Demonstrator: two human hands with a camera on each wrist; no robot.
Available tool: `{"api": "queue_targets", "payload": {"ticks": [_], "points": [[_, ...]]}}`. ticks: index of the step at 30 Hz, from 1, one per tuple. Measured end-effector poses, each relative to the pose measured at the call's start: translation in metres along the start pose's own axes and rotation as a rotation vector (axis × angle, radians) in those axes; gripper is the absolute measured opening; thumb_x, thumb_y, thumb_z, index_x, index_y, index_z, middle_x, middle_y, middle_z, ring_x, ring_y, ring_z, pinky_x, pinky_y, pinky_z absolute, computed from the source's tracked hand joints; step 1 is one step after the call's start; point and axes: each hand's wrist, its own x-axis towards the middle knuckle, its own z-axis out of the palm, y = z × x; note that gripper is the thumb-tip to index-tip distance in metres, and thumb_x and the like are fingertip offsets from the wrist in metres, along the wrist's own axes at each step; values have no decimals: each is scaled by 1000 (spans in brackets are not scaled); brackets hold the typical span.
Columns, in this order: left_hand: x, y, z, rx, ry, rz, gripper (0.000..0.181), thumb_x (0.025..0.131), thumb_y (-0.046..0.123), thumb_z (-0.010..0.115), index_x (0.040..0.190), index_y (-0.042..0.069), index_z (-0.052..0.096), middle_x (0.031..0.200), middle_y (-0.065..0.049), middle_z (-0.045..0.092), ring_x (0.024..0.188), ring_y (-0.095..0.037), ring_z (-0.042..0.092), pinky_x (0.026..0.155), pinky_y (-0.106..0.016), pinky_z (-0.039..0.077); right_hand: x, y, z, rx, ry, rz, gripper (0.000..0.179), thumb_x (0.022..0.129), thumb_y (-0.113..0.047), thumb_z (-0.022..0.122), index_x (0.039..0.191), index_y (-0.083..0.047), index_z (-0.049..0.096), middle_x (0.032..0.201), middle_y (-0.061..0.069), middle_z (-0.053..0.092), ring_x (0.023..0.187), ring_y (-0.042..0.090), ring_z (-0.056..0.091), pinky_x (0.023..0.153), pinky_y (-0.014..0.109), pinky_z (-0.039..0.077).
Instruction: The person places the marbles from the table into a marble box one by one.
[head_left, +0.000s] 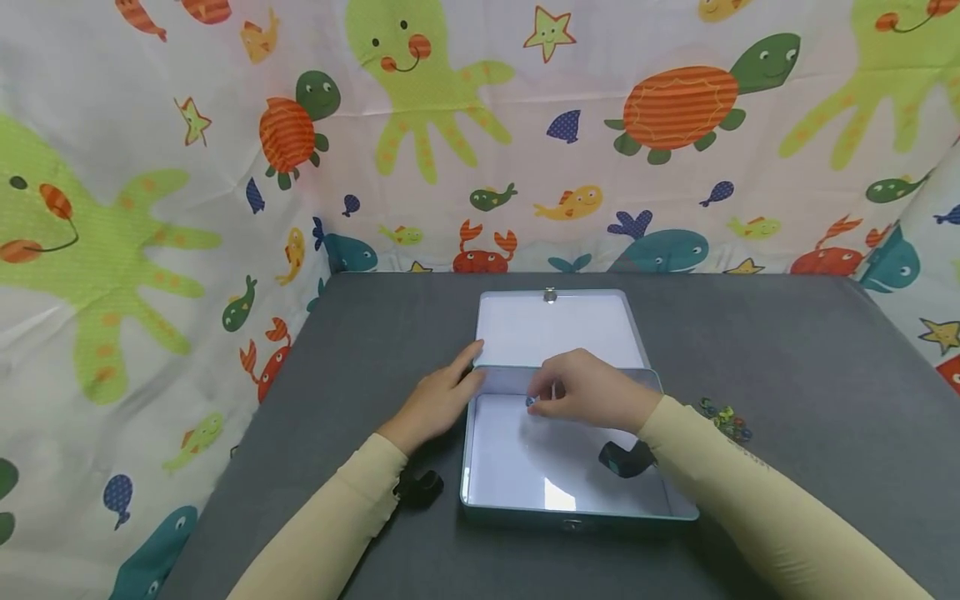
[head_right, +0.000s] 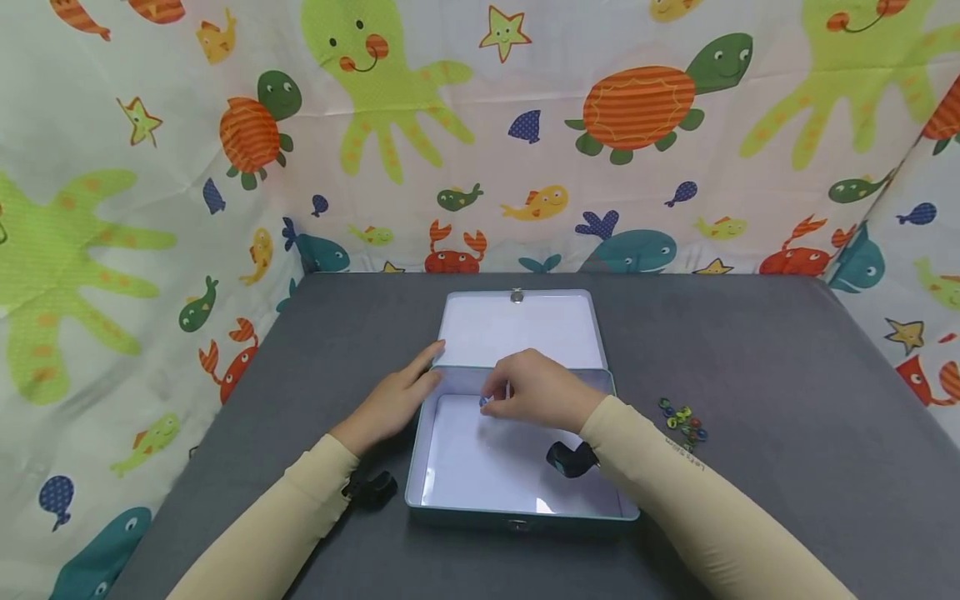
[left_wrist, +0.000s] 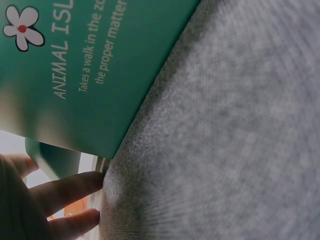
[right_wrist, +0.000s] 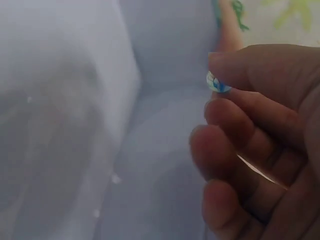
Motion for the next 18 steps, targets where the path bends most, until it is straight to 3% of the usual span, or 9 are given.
{"api": "queue_targets", "payload": {"ticks": [8,13,18], "points": [[2,-2,2,8,0,13,62,105,64,35,164,49,27,164,-3,45,148,-33,45,114,-67,36,11,-2,19,-104,-116,-16,8,89,-18,85,97,-16,83,79,-14,66,73,5,57,70,25,53],[2,-3,3,-1,2,15,61,105,64,36,164,49,28,163,-3,47,147,-31,46,115,-64,37,12,4,26,-99,-130,-47,7,88,-11,84,95,-13,84,80,-13,70,73,4,58,72,25,54],[3,-2,1,-15,9,23,62,105,62,36,164,46,30,162,-5,47,146,-32,47,115,-63,37,15,12,32,-126,-148,-65,8,87,-16,86,95,-15,85,80,-15,71,72,1,59,74,24,54]]}}
